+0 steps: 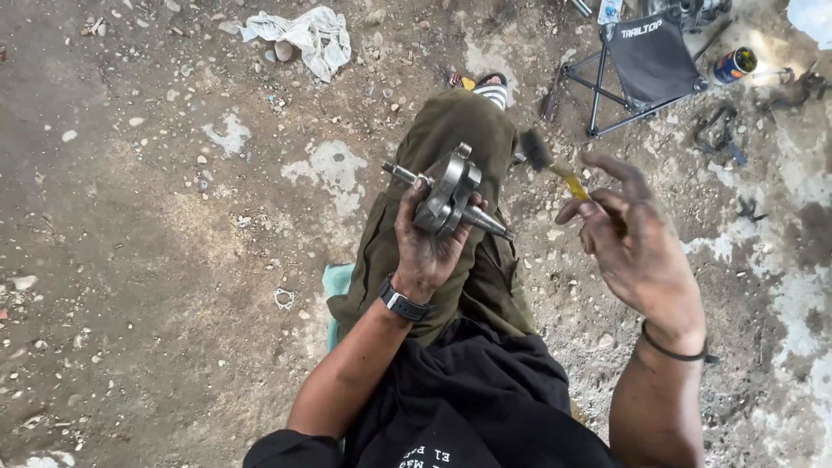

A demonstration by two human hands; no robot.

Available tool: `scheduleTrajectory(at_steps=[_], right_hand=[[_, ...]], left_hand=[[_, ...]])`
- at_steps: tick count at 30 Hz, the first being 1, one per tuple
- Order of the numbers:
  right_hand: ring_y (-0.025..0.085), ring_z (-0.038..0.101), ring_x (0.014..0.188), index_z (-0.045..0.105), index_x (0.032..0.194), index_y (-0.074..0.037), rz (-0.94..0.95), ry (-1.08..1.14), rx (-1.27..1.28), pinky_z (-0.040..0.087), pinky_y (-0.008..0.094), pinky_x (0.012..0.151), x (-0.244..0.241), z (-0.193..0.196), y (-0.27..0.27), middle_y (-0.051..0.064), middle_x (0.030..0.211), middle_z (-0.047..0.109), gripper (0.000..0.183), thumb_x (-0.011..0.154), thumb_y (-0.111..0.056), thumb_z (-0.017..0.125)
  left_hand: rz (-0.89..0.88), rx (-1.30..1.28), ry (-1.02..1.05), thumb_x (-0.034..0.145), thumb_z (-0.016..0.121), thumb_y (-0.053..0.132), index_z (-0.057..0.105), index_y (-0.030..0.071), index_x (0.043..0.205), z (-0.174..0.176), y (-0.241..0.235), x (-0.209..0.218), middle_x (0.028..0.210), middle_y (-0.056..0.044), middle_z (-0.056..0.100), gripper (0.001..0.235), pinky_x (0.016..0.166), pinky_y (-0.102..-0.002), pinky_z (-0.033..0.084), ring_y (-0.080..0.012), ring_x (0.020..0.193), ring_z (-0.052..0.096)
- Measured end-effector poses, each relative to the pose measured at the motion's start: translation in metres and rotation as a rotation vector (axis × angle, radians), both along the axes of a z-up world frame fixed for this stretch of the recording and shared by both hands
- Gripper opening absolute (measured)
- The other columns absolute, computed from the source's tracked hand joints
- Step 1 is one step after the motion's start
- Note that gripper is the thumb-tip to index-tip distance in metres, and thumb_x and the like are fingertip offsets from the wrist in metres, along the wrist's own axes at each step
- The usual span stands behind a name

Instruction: The person holds a metal crankshaft-like part and uses a yellow-handled brush to scrub its surfaces. They rotate the part to access different areas and continue brushing throughout the clip.

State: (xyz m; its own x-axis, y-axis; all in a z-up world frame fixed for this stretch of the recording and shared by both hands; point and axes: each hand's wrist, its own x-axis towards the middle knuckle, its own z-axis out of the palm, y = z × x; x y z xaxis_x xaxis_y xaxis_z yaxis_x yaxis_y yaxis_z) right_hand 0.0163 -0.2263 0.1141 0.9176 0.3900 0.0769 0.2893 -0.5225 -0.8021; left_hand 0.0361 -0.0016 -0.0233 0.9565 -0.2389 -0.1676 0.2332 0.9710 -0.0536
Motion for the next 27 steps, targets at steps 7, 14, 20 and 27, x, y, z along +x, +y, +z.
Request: scheduleTrajectory(at_steps=[7,14,20,27], right_hand=[[0.034,0.079,0.092,0.053,0.141,0.007,0.272,0.331,0.782,0.072,0.038,0.087,-0.004,-0.002,-0.015,0.029,0.137,0.062,0.035,0.113,0.0,0.033],[0.036,0.069,0.112,0.066,0.135,0.004,0.26,0.662,1.174,0.059,0.042,0.1,0.003,-0.02,0.003,0.031,0.13,0.066,0.034,0.118,-0.009,0.039],[0.014,0.071,0.099,0.057,0.13,-0.008,-0.01,-0.161,0.548,0.067,0.03,0.09,0.006,-0.046,0.024,0.005,0.122,0.064,0.027,0.11,-0.025,0.056],[0.02,0.07,0.091,0.057,0.118,-0.003,-0.09,-0.369,0.359,0.066,0.033,0.082,0.003,-0.037,0.023,0.012,0.109,0.065,0.016,0.115,-0.011,0.043]], left_hand=[[0.053,0.014,0.034,0.086,0.076,0.036,0.058,0.003,0.128,0.005,-0.005,0.001,0.114,-0.022,0.069,0.057,0.088,-0.048,0.061,-0.0358,0.09,0.072],[0.055,0.036,0.062,0.088,0.073,0.035,0.058,0.003,0.131,0.001,-0.004,-0.003,0.117,-0.023,0.068,0.055,0.089,-0.047,0.06,-0.0357,0.091,0.071],[0.098,0.14,0.061,0.087,0.071,0.039,0.057,0.005,0.133,0.005,0.001,-0.007,0.122,-0.019,0.065,0.059,0.09,-0.043,0.058,-0.033,0.096,0.069],[0.166,0.053,0.137,0.091,0.067,0.038,0.062,0.005,0.119,0.012,-0.002,-0.005,0.112,-0.021,0.07,0.044,0.088,-0.049,0.059,-0.0346,0.087,0.071]])
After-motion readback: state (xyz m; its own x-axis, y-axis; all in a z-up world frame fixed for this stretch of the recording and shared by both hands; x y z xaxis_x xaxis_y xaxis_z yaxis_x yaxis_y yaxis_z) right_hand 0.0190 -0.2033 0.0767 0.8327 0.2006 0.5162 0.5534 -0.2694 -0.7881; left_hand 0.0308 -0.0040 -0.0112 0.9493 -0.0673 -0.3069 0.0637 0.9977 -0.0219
